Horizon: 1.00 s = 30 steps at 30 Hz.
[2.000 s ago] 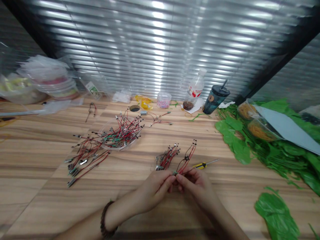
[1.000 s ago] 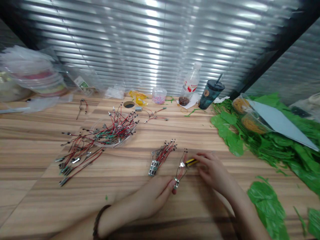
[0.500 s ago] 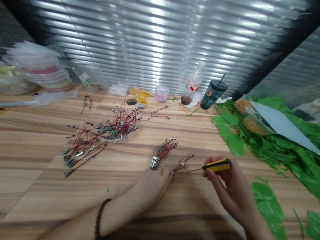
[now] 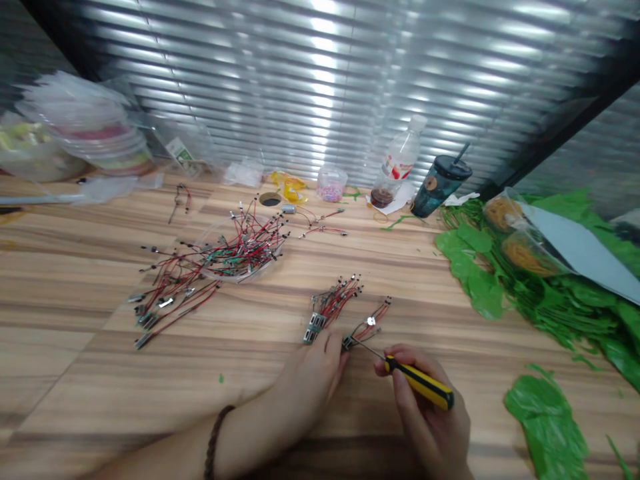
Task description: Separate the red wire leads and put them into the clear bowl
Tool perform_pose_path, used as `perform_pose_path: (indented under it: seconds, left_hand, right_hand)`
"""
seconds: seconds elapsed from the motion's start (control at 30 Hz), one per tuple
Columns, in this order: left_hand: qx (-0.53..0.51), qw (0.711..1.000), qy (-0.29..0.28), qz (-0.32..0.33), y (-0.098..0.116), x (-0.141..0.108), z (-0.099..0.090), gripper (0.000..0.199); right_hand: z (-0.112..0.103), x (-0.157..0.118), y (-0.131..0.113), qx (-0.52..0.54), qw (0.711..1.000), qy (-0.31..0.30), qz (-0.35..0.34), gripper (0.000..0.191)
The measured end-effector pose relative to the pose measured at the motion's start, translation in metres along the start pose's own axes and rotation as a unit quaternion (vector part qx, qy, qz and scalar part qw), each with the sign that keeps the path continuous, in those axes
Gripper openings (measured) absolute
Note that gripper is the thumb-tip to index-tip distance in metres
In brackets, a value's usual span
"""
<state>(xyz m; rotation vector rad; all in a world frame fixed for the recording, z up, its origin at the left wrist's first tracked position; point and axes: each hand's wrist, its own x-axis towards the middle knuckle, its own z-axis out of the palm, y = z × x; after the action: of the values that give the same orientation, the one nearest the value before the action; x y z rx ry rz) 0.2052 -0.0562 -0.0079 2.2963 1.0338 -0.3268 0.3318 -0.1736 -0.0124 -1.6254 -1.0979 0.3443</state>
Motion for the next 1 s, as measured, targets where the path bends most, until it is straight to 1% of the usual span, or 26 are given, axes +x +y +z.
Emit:
perform_pose_path:
  seconds: [0.13,0.3,0.37,0.47,0.57,0.67,0.77,0.87,1.0]
  left_hand:
    - [-0.018,1.000,-0.016,-0.004,0.003,-0.001,-0.004,0.037]
    - [-0.016,1.000,-0.008,-0.014,0.004,-0.001,-0.002,0.036]
    - [-0.010,1.000,-0.011,-0.018,0.004,-0.001,-0.001,0.036]
    - [-0.007,1.000,-0.013,-0.011,0.004,-0.001,0.001,0.034]
    - [-0.007,1.000,-0.006,-0.001,0.002,-0.002,0.003,0.033]
    - [0.002,1.000,0.008,0.007,0.000,-0.001,0.005,0.033]
    - [0.020,0.999,0.027,0.011,-0.001,-0.001,0.008,0.035]
    - [0.033,0.999,0.036,0.008,0.000,-0.001,0.009,0.034]
    - [0.031,0.999,0.030,0.006,0.000,-0.001,0.010,0.035]
  right_hand:
    - [0.003,-0.001,0.000,-0.031,0.999,0.001,0.013,0.012]
    - [0.003,-0.007,0.001,-0.042,0.998,0.017,0.036,0.015]
    - [0.002,-0.006,-0.001,-0.057,0.998,0.019,0.024,0.015]
    - [-0.001,-0.003,-0.006,-0.084,0.996,0.005,-0.025,0.014]
    - [-0.003,-0.002,-0.009,-0.104,0.993,0.009,-0.060,0.015]
    - [-0.005,-0.004,-0.010,-0.096,0.993,0.032,-0.054,0.014]
    - [-0.005,-0.006,-0.009,-0.080,0.995,0.055,-0.031,0.014]
    - [-0.004,-0.007,-0.007,-0.073,0.996,0.054,-0.025,0.014]
    - [-0.002,-0.007,-0.004,-0.066,0.996,0.047,-0.030,0.015]
